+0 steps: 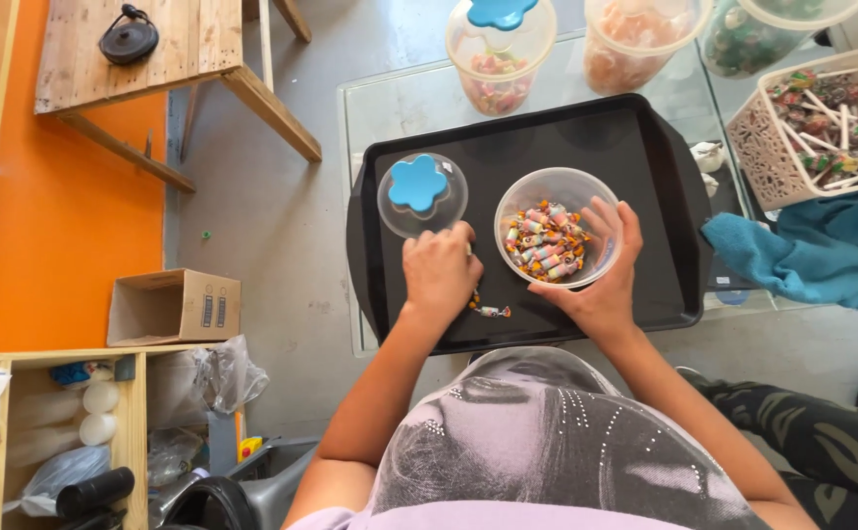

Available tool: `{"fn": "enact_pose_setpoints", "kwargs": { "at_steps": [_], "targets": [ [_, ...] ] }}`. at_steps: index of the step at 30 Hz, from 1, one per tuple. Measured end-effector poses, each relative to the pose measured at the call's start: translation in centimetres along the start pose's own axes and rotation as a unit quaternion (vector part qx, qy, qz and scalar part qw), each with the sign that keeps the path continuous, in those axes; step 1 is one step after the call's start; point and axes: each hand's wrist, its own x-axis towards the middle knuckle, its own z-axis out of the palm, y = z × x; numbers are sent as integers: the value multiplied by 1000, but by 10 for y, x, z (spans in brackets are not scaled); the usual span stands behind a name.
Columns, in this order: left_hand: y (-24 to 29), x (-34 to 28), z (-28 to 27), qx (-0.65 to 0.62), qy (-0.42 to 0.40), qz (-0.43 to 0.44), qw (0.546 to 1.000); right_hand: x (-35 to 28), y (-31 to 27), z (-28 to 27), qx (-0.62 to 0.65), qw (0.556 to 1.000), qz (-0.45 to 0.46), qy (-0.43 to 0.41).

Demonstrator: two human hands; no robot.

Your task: Sorting and organizing small candies from a tray into a plastic container by hand.

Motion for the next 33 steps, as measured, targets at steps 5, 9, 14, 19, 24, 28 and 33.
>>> {"fn": "enact_pose_setpoints", "kwargs": {
  "at_steps": [5,9,14,19,24,28,33],
  "targets": [
    [27,11,-82,-144,107,23,983,1,-1,-1,14,1000,6,-2],
    [34,18,-100,-249,123,135,951,3,-7,-1,0,1000,6,-8],
    [-12,5,-55,-21,34,38,999,2,-6,-3,-12,1000,0,-17],
    [-24,-14,-6,9,-51,-29,998,3,-3,-4,-1,1000,5,-18],
    [-19,-8,-31,6,29,-25,999,1,-2,-6,3,1000,9,-23],
    [10,10,-94,-138,163,43,976,2,-4,-7,-13,999,10,-28],
    [8,14,-88,-61,61,43,995,2,-7,-8,-6,1000,11,-27]
  ]
}}
